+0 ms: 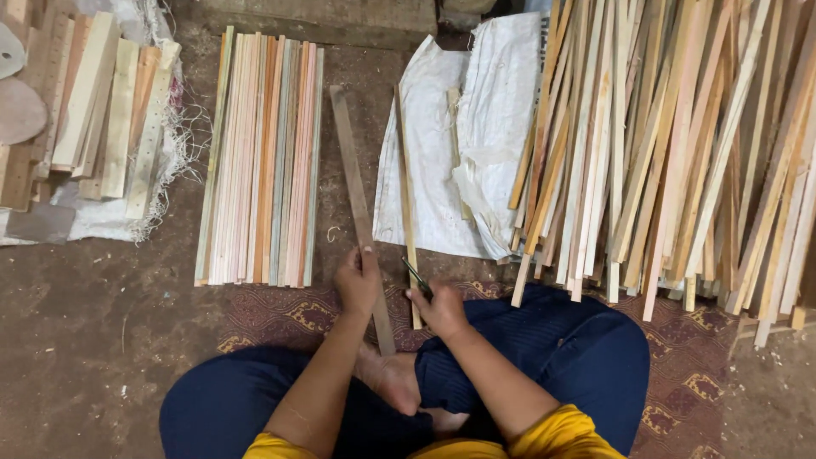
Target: Marking wooden strips with a pen and sorting them into piles on the floor
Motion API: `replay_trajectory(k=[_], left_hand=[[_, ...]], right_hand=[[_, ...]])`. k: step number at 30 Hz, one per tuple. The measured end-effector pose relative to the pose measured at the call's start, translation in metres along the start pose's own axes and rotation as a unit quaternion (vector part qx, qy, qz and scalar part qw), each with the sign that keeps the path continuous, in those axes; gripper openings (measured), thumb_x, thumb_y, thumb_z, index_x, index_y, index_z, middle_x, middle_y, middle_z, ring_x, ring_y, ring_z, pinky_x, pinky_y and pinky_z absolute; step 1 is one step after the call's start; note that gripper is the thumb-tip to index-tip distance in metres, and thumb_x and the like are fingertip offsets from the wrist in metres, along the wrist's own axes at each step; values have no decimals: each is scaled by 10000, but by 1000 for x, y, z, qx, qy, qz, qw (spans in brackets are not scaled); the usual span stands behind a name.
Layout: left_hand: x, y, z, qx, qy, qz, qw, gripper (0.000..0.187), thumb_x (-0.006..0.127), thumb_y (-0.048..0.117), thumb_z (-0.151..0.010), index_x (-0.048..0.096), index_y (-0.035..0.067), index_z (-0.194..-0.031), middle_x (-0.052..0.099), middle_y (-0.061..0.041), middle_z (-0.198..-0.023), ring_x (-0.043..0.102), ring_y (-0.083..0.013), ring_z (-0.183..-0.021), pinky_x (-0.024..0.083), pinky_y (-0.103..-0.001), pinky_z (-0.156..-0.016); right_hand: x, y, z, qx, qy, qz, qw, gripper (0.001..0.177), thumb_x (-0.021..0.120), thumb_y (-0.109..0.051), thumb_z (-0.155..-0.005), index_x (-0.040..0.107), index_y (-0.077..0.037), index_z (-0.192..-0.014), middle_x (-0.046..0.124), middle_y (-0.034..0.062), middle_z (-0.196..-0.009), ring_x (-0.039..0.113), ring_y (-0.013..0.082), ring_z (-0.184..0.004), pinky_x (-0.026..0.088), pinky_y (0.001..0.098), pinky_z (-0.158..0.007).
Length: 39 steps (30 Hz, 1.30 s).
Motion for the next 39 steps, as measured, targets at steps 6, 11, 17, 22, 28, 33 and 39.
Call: replay_trajectory(k=[6, 11, 17, 22, 28, 33, 39], left_hand=[[6, -27, -13, 18, 1, -17, 1000, 257, 690, 284, -948, 793, 64, -1033, 752, -208, -876, 712, -414, -929, 554, -494, -787], [10, -13, -3, -29, -47, 2, 998, 305, 654, 299, -976, 779, 43, -1084, 763, -218, -948, 723, -389, -984, 562, -488, -833], [37, -20, -2, -80, -116, 59, 988, 355, 606, 316, -1018, 764, 33, -1162, 765, -224, -1028, 715, -370, -1050, 566, -485, -871], [74, -38, -9, -58, -117, 76, 989, 332, 598, 328, -1028, 777, 80, -1158, 776, -184, -994, 725, -337, -1012, 566, -472, -829], [93, -52, -9, 13, -82, -29, 996, 322, 662, 369, -1004, 798, 99, -1111, 765, -180, -941, 720, -372, -965, 591, -446, -781], [96, -53, -11, 98, -58, 4, 994, 255, 622, 258, -1033, 794, 70, -1054, 737, -179, -879, 718, -377, -896, 575, -407, -754], [91, -36, -11, 114, -52, -31, 992, 285, 651, 293, -1018, 792, 47, -1050, 741, -172, -874, 720, -381, -878, 572, -423, -742]], right_hand=[[16, 25, -2, 112, -45, -84, 989, 266, 827, -367, -816, 776, -109, -855, 706, 109, -586, 750, 340, -701, 580, 425, -651], [8, 25, -2, 133, -61, -73, 987, 232, 826, -367, -822, 765, -146, -858, 698, 55, -553, 755, 289, -679, 581, 401, -663], [12, 30, 1, 201, -94, -143, 965, 139, 803, -293, -837, 779, -156, -843, 680, 41, -499, 737, 210, -588, 571, 309, -637], [9, 27, -3, 216, -94, -172, 956, 110, 786, -230, -844, 793, -122, -863, 683, 68, -497, 723, 203, -548, 566, 283, -624], [20, 43, -4, 225, -99, -184, 952, 71, 794, -248, -830, 799, -178, -842, 660, 16, -463, 712, 143, -517, 564, 249, -590], [18, 41, 0, 256, -102, -192, 942, 92, 808, -272, -818, 808, -180, -818, 672, 31, -479, 716, 157, -523, 544, 232, -580], [12, 33, -3, 244, -97, -191, 946, 92, 795, -246, -831, 809, -156, -822, 678, 44, -487, 712, 161, -522, 543, 231, -586]])
Point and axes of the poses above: each hand's wrist, its own z-axis away from the middle knuckle, its own x-axis out of the palm, y = z × x, the point moved 7 cm from there along -z, towards the middle knuckle
